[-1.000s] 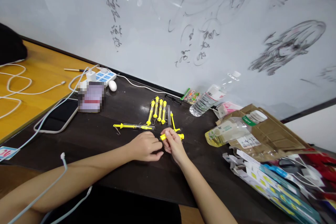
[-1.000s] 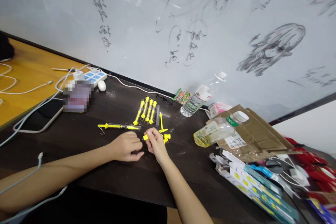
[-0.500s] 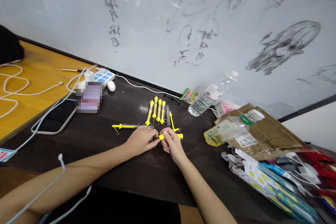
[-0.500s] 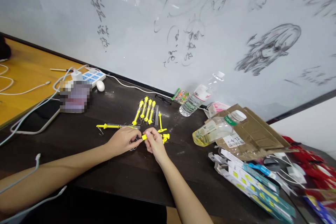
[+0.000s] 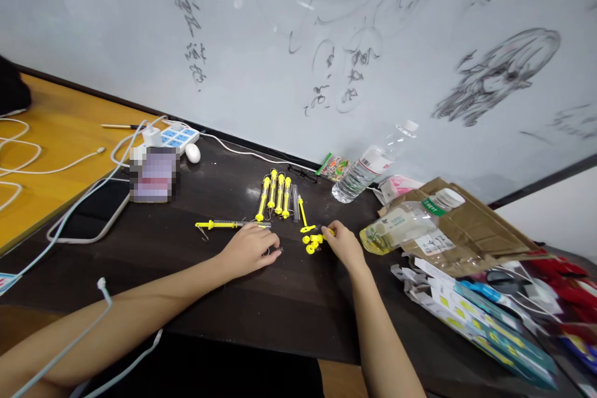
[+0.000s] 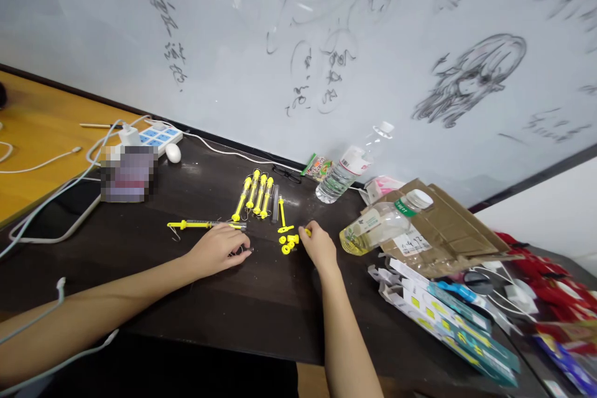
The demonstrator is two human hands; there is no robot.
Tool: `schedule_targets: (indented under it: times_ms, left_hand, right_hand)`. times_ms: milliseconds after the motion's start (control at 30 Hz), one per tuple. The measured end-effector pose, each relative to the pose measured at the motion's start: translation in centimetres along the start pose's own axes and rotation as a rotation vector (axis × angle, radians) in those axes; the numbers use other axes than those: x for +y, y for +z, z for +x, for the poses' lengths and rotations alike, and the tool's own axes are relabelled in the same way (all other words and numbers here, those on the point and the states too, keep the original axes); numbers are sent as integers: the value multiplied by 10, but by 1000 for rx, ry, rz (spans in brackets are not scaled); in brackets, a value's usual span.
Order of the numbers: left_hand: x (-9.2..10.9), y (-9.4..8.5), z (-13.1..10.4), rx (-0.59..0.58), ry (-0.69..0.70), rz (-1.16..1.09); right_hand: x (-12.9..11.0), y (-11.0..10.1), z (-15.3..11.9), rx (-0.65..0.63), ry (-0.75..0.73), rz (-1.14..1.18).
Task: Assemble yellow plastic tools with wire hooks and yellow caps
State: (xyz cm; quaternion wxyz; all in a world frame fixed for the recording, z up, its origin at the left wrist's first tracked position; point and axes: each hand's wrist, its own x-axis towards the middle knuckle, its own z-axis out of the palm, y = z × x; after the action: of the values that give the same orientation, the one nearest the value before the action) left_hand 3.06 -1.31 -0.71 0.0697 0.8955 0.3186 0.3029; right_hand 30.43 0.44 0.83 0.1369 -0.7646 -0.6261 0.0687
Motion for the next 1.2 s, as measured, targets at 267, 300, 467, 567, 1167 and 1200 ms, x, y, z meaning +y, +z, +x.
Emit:
schedule_targets:
  times_ms: [267, 300, 467, 567, 1167, 1200]
  left_hand:
    - [-2, 0, -1, 2, 10, 9]
    - [-2, 0, -1, 1, 10, 7]
    - [-2, -1, 0, -3, 7, -12]
    - [-2, -1, 0, 1, 3, -11]
    - [-4, -6, 3, 3, -26, -69]
    - [-6, -10, 4, 18, -21, -14]
  right_hand:
    - [0, -4, -1, 13, -1, -56]
    - [0, -4, -1, 15, -10, -51]
    - [-3, 1, -4, -79, -127, -4]
    - [-7, 2, -6, -88, -143, -14]
    - [-57, 11, -44, -35, -675, 414]
    - [-52, 9, -40, 20, -667, 300]
